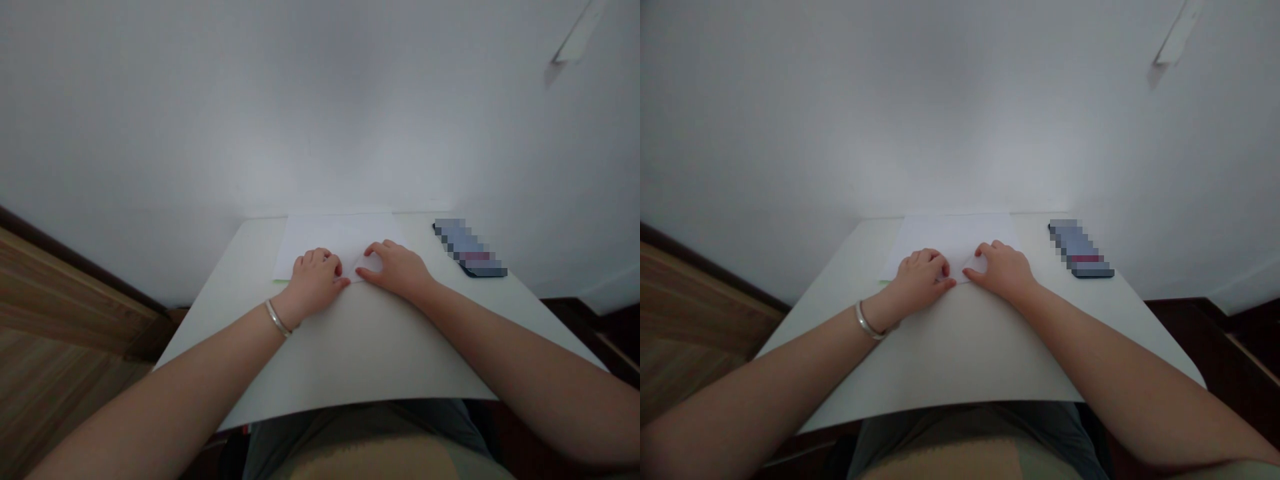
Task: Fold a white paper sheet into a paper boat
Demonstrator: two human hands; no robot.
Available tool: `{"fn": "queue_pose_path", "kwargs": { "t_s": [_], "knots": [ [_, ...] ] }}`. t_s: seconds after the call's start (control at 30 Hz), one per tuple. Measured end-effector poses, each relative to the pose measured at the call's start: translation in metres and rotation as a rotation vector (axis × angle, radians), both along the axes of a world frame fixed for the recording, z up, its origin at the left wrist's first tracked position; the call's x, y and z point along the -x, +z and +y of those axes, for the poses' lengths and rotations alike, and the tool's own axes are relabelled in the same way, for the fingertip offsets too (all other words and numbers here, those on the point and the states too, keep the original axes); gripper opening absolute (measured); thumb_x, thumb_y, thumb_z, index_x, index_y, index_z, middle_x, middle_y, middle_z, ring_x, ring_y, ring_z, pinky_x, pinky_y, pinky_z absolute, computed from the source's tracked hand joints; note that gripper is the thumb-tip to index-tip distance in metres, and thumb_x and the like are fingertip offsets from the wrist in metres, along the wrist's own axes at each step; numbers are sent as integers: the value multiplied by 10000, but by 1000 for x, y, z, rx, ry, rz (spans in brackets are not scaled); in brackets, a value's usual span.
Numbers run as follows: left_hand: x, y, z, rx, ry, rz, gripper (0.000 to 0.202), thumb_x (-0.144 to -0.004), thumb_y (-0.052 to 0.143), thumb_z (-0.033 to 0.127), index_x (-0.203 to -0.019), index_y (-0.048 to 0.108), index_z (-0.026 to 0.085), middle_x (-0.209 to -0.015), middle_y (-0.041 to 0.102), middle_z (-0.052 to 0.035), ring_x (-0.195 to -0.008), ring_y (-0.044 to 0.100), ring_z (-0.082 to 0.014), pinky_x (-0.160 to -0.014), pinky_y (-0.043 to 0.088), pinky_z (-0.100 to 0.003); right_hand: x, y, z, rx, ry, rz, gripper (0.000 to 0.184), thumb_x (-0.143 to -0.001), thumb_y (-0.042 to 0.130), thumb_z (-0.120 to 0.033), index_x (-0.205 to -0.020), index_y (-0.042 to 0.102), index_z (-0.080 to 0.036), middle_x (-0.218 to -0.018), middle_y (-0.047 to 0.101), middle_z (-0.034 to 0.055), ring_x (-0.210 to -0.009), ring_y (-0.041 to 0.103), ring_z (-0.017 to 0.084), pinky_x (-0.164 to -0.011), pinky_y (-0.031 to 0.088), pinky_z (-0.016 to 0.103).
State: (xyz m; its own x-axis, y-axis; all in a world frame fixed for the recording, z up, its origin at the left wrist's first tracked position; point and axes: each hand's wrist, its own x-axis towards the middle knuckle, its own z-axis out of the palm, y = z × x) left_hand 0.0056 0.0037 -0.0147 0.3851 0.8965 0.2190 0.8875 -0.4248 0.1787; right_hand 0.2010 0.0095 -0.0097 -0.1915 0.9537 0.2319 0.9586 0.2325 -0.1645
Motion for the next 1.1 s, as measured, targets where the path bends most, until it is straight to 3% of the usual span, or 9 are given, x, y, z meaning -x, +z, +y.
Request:
{"fn": "queue_pose_path", "kwargs": {
  "t_s": [0.23,0.37,0.5,0.63,0.8,0.93,1.1],
  "knots": [
    [10,6,7,121,-49,44,184,-773,613,250,-953,649,265,-1170,581,-51,-1101,529,-288,-943,433,-489,-4,-3,0,4,0,-5,458,-772,551,-620,-1055,619,-266,-1021,641,63,-888,629,246,-724,464,340],
    [10,6,10,32,-62,22,204,-817,530,196,-970,660,232,-1075,644,-59,-1032,580,-256,-929,462,-455,-4,-3,-1,-3,2,-6,456,-771,553,-613,-1062,619,-268,-1023,641,62,-881,630,245,-724,463,341],
    [5,3,9,-89,-285,-111,300,-866,505,188,-1154,587,180,-1221,609,-90,-1167,532,-229,-1027,420,-427,-1,-2,-1,2,-2,-2,449,-779,545,-610,-1079,617,-283,-1031,639,57,-869,633,241,-734,466,352],
    [5,-5,11,-4,-456,-142,391,-869,540,205,-1258,514,178,-1324,549,-106,-1235,499,-206,-1059,409,-410,-1,-3,0,3,-2,15,451,-796,523,-613,-1080,619,-276,-1034,644,64,-879,636,246,-753,469,357],
    [7,-10,15,-2,-502,-122,294,-895,517,202,-1181,577,174,-1278,599,-85,-1223,510,-194,-1074,396,-399,-8,-5,7,37,7,107,369,-814,566,-482,-1066,602,-215,-1040,666,81,-942,625,228,-823,457,332],
    [4,-6,13,-32,-499,-106,275,-898,472,139,-1135,611,160,-1246,624,-71,-1187,536,-180,-1066,405,-365,-12,-4,11,88,12,138,237,-850,525,-364,-1002,632,-217,-1027,676,71,-945,622,211,-821,452,321],
    [0,-1,11,-53,-487,-59,258,-898,465,139,-1102,623,147,-1205,642,-80,-1133,557,-185,-1029,430,-360,-11,-5,14,83,6,134,243,-881,460,-317,-978,661,-222,-1046,680,65,-969,617,207,-820,449,316]
  ]
}}
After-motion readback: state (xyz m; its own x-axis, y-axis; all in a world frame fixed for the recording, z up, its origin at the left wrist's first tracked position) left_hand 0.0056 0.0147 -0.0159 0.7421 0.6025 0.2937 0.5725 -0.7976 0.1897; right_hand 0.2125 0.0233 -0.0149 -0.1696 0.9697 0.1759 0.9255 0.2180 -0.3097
